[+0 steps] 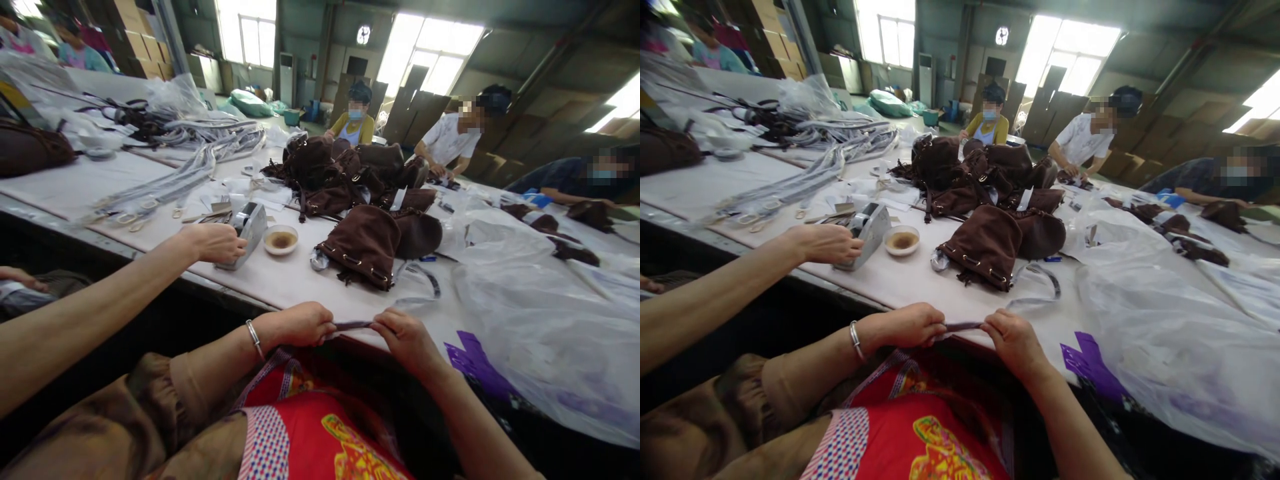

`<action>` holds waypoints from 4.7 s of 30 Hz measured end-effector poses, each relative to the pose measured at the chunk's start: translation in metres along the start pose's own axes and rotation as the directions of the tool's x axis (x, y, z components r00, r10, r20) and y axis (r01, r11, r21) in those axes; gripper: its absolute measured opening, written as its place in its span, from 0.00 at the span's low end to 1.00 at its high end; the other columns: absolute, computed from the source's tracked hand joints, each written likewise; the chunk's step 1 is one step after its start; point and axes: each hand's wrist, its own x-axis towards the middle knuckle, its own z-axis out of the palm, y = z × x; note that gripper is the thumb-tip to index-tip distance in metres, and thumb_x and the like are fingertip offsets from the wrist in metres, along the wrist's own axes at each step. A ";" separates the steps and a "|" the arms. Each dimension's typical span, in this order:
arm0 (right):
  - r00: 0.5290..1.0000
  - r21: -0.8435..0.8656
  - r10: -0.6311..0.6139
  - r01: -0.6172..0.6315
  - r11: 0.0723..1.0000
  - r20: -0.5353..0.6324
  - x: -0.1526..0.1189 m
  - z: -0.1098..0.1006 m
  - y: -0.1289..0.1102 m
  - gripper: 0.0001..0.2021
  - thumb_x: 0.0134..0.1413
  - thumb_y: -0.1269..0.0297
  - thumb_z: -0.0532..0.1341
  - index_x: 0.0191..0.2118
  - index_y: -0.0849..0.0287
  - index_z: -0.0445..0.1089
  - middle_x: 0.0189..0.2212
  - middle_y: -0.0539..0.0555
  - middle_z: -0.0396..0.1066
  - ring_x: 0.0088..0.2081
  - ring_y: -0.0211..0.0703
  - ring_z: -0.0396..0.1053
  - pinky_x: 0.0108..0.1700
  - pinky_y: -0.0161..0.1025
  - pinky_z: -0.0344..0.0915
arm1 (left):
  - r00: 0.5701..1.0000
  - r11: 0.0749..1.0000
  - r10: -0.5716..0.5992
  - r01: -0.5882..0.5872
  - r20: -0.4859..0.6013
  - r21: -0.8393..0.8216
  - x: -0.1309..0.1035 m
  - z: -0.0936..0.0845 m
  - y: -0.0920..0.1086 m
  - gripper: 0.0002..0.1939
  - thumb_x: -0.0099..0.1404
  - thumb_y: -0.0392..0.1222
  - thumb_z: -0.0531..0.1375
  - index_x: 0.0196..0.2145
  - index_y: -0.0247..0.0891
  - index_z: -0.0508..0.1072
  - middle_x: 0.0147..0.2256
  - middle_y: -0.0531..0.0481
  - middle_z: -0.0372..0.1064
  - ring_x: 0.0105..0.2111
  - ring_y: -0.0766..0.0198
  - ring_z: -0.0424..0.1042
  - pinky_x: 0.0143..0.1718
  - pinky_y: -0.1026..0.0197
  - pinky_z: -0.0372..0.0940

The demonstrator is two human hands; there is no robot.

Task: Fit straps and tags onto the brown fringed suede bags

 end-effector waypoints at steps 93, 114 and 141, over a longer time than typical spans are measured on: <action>0.998 -0.338 -0.016 0.037 0.941 0.066 0.064 0.029 -0.012 0.13 0.65 0.59 0.56 0.38 0.58 0.76 0.35 0.57 0.74 0.39 0.49 0.72 0.40 0.40 0.65 | 0.897 0.595 0.419 -0.154 -0.140 0.789 0.074 -0.035 -0.039 0.06 0.61 0.31 0.59 0.30 0.34 0.77 0.31 0.42 0.72 0.36 0.55 0.71 0.33 0.59 0.63; 0.914 0.120 -0.299 0.277 0.954 0.274 0.077 0.046 0.015 0.15 0.59 0.75 0.54 0.47 0.56 0.72 0.40 0.56 0.72 0.42 0.43 0.70 0.45 0.39 0.66 | 0.900 0.840 0.213 0.029 -0.380 0.541 0.076 -0.017 -0.053 0.12 0.67 0.38 0.55 0.34 0.32 0.78 0.34 0.40 0.73 0.34 0.57 0.74 0.37 0.59 0.68; 0.944 -0.170 0.325 -0.331 0.928 -0.059 0.083 0.075 -0.020 0.08 0.50 0.75 0.57 0.37 0.60 0.66 0.31 0.54 0.71 0.34 0.44 0.67 0.36 0.36 0.57 | 0.892 0.923 0.031 0.148 -0.450 0.356 0.065 0.022 -0.012 0.14 0.63 0.43 0.54 0.38 0.31 0.76 0.36 0.37 0.72 0.35 0.53 0.74 0.38 0.55 0.70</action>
